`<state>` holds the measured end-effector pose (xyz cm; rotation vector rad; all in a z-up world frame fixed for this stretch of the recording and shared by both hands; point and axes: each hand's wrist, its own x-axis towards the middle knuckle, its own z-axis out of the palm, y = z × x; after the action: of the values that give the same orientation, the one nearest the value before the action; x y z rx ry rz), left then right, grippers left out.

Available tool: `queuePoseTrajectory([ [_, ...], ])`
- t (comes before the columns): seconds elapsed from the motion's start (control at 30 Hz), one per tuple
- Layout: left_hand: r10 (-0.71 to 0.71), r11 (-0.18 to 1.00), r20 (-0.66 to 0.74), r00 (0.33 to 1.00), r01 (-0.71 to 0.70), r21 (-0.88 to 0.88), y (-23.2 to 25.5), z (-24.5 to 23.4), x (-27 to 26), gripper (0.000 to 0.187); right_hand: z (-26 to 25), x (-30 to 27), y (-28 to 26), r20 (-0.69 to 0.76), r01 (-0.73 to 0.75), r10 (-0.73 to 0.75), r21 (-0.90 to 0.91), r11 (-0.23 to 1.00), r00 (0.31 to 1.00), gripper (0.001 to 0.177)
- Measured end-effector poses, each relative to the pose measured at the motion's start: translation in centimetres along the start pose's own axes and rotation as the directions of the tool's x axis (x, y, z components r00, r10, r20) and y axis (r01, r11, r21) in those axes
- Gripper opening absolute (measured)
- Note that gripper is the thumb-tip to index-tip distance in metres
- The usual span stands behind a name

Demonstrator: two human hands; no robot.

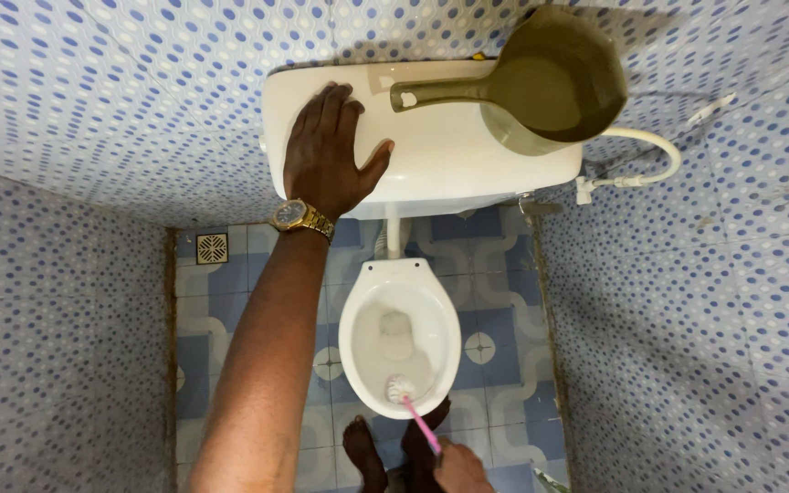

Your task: The person scrubs the inside of a toilet bowl using a pink brush while resting their other hand on the toilet tank.

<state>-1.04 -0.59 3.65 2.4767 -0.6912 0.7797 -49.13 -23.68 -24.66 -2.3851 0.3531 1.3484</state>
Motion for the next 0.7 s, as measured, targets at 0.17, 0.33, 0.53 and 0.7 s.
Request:
queuePoseTrajectory([
  [0.17, -0.008, 1.0, 0.025, 1.0, 0.009, -0.025, 0.0, -0.1, 0.1, 0.049, 0.8, 1.8, -7.2, -0.146, 0.138, -0.095, 0.324, 0.936, 0.985, 0.029],
  [0.33, -0.011, 1.0, 0.029, 1.0, 0.011, -0.02, 0.1, -0.2, 0.0, 0.049, -1.0, 4.8, -12.4, -0.197, 0.148, -0.064, 0.447, 0.882, 0.978, 0.028],
  [0.53, -0.024, 0.999, 0.059, 0.998, 0.025, -0.027, 0.0, -0.2, 0.0, 0.049, 0.3, 3.2, -10.6, -0.043, 0.077, -0.066, 0.381, 0.921, 0.997, 0.032],
  [0.7, -0.013, 1.0, 0.049, 0.999, 0.014, -0.006, -0.1, 0.1, 0.1, 0.05, 1.1, 0.1, -2.5, 0.135, 0.048, -0.06, 0.091, 0.995, 0.989, 0.043],
])
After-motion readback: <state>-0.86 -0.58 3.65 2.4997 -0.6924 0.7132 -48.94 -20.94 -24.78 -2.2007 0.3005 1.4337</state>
